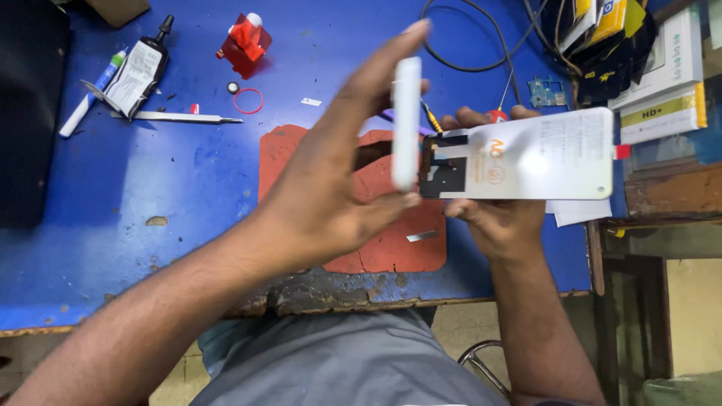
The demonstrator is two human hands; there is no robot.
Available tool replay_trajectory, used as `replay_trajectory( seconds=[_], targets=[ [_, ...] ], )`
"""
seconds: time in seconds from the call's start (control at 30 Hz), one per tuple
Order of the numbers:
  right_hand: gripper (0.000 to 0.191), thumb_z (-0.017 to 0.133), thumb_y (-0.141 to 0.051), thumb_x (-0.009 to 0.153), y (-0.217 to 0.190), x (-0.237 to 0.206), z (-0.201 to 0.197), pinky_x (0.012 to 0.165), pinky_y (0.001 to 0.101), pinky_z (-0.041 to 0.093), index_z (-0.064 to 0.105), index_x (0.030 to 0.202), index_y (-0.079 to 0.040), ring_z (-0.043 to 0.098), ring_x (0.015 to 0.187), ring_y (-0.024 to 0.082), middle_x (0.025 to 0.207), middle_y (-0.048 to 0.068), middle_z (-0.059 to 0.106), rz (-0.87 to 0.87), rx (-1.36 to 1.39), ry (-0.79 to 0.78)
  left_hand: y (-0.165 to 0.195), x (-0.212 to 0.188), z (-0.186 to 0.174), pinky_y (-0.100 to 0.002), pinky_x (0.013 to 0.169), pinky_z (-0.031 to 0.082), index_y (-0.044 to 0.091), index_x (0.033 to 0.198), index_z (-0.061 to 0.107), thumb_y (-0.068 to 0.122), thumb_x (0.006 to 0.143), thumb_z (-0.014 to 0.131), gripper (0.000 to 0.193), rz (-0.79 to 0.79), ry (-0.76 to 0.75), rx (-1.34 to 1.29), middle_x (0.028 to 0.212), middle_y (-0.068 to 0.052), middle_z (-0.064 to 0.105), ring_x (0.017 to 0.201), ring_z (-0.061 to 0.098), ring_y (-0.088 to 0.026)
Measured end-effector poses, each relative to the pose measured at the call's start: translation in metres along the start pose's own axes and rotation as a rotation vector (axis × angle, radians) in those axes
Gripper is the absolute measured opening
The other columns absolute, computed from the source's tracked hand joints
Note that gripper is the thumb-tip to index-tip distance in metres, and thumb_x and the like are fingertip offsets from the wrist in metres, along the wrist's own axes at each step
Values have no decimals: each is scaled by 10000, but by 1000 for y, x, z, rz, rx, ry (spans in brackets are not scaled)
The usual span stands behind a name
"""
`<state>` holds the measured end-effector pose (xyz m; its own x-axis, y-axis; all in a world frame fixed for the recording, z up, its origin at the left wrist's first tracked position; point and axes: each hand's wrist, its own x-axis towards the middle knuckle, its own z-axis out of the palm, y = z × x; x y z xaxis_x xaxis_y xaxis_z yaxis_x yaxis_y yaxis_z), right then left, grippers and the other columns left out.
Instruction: The person works on a smartphone at a repair bench. They pry open the phone's back cover, disconnect an internal flex cable, wipe the inside with a tissue, press the cover back on, then use a screwdriver to work on the exposed screen assembly.
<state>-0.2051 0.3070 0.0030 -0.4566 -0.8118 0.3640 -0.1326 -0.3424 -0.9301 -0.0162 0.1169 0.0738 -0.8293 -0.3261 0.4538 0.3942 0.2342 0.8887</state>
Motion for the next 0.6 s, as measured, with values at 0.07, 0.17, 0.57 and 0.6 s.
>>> replay_trajectory(
  seconds=[0.07, 0.17, 0.57, 0.6],
  targets=[
    [972, 917, -246, 898, -4, 1, 1, 1241, 468, 461, 256, 1598, -111, 509, 1435, 304, 1504, 167, 520, -5, 66, 0, -11, -15, -5, -444, 1222, 511, 164, 1576, 138, -45, 841, 798, 1010, -44, 36, -54, 1523, -148, 400, 1515, 433, -271],
    [978, 926, -204, 883, -7, 1, 1, 1249, 478, 445, 265, 1599, -124, 501, 1445, 315, 1512, 171, 523, 32, 148, -3, -33, -38, -4, -402, 1250, 469, 171, 1559, 140, -62, 884, 821, 986, 39, 140, 37, 1510, -149, 439, 1476, 481, -249],
    [926, 821, 89, 873, 13, -9, 14, 1252, 470, 460, 282, 1598, -117, 503, 1466, 303, 1594, 256, 455, 242, 178, 43, -64, -102, -24, -433, 1240, 450, 95, 1582, 179, -161, 809, 686, 959, -335, 279, -209, 1658, -187, 278, 1509, 422, -305],
    [917, 807, 102, 880, 13, -9, 15, 1262, 473, 455, 280, 1599, -114, 497, 1478, 306, 1595, 258, 447, 254, 186, 48, -63, -103, -27, -439, 1233, 431, 92, 1551, 232, -144, 778, 729, 949, -323, 253, -14, 1625, -193, 293, 1502, 417, -326]
  ],
)
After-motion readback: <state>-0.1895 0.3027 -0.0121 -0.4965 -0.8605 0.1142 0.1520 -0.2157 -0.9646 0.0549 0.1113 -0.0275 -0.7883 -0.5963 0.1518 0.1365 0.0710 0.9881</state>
